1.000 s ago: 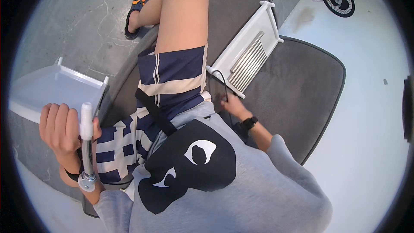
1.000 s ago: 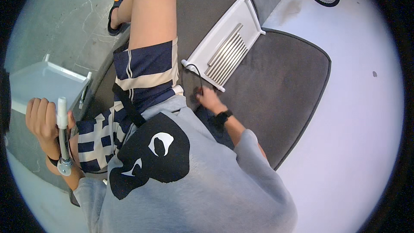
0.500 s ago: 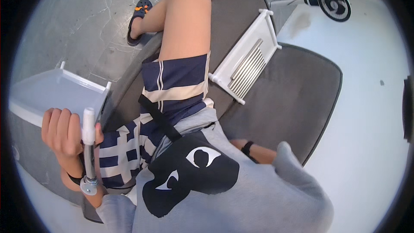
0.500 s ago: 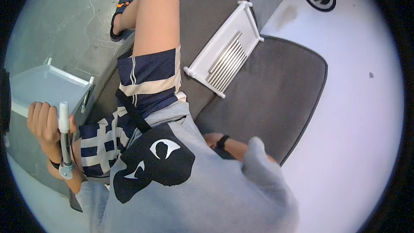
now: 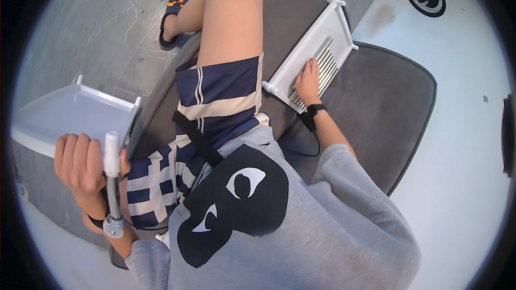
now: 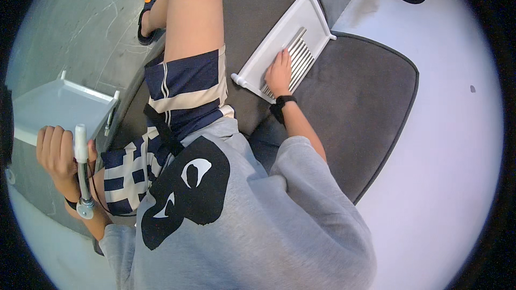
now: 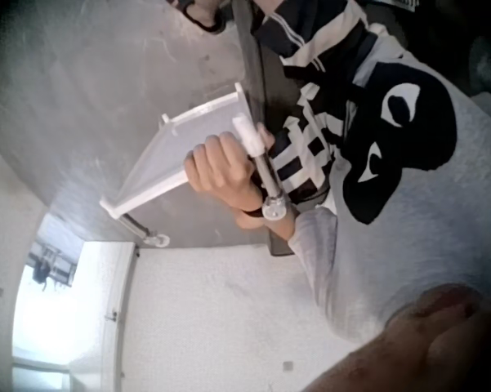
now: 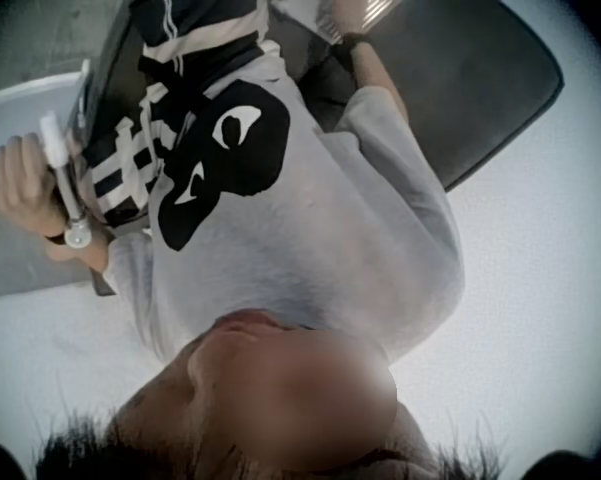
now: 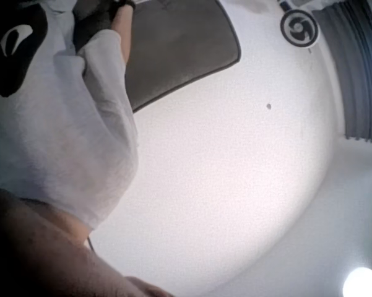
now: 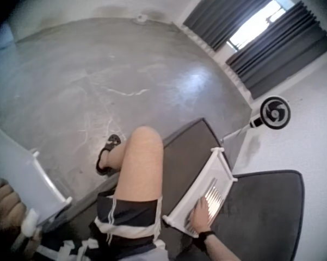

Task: Assembling a white plastic three-tier rolling trolley cart.

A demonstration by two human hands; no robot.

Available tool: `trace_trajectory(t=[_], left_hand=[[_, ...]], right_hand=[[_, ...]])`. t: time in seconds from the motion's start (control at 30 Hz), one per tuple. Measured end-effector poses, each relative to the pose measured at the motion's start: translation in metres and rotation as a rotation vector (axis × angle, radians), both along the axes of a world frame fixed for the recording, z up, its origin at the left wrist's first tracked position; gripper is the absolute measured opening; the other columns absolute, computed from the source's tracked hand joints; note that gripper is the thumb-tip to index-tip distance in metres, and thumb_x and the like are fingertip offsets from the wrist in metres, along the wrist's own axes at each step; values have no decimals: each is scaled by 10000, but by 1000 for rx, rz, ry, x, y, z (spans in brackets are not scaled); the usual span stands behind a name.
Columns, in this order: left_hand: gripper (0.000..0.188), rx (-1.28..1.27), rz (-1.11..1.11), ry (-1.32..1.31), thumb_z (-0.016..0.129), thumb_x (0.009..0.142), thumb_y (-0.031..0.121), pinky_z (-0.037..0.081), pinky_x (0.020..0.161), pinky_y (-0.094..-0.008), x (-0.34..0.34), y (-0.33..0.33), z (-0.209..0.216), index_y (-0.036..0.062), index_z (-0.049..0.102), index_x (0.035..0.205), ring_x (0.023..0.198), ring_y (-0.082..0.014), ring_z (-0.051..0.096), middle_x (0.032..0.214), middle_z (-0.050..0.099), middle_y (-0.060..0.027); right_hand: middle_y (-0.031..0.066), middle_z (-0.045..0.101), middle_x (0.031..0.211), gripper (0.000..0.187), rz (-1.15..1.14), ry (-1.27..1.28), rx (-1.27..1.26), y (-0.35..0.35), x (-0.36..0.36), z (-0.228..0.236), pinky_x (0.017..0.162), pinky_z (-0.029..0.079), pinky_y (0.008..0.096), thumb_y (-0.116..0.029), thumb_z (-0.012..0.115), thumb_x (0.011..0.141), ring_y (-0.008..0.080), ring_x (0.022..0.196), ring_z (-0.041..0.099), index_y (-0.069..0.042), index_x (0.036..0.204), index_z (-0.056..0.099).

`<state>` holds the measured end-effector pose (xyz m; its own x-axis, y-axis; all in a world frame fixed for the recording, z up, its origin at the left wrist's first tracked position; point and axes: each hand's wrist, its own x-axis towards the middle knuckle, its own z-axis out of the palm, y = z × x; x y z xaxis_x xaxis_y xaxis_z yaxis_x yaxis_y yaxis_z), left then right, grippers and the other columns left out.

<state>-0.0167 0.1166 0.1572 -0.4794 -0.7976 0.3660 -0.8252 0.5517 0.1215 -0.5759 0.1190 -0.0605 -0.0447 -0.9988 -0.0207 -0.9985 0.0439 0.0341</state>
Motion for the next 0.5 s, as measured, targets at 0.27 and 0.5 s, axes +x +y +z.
trace_trajectory(t=[0.27,0.5], left_hand=[[447,-14,34,-32,655,792,336,354,526,-364,4,-2,2,19,412,589,521,-261,398,576,327,-97],[397,-19,0,10,696,747,391,409,584,-352,19,-10,-16,79,491,614,603,-234,508,607,432,-60]], right_hand=[[297,317,1440,542,-91,-123,-3,49,49,3,1095,302,473,46,517,769,443,1320,340,38,1307,454],[183,595,1119,315,408,-872,-162,-40,221,166,901,459,381,33,592,802,338,1036,582,7,1115,592]])
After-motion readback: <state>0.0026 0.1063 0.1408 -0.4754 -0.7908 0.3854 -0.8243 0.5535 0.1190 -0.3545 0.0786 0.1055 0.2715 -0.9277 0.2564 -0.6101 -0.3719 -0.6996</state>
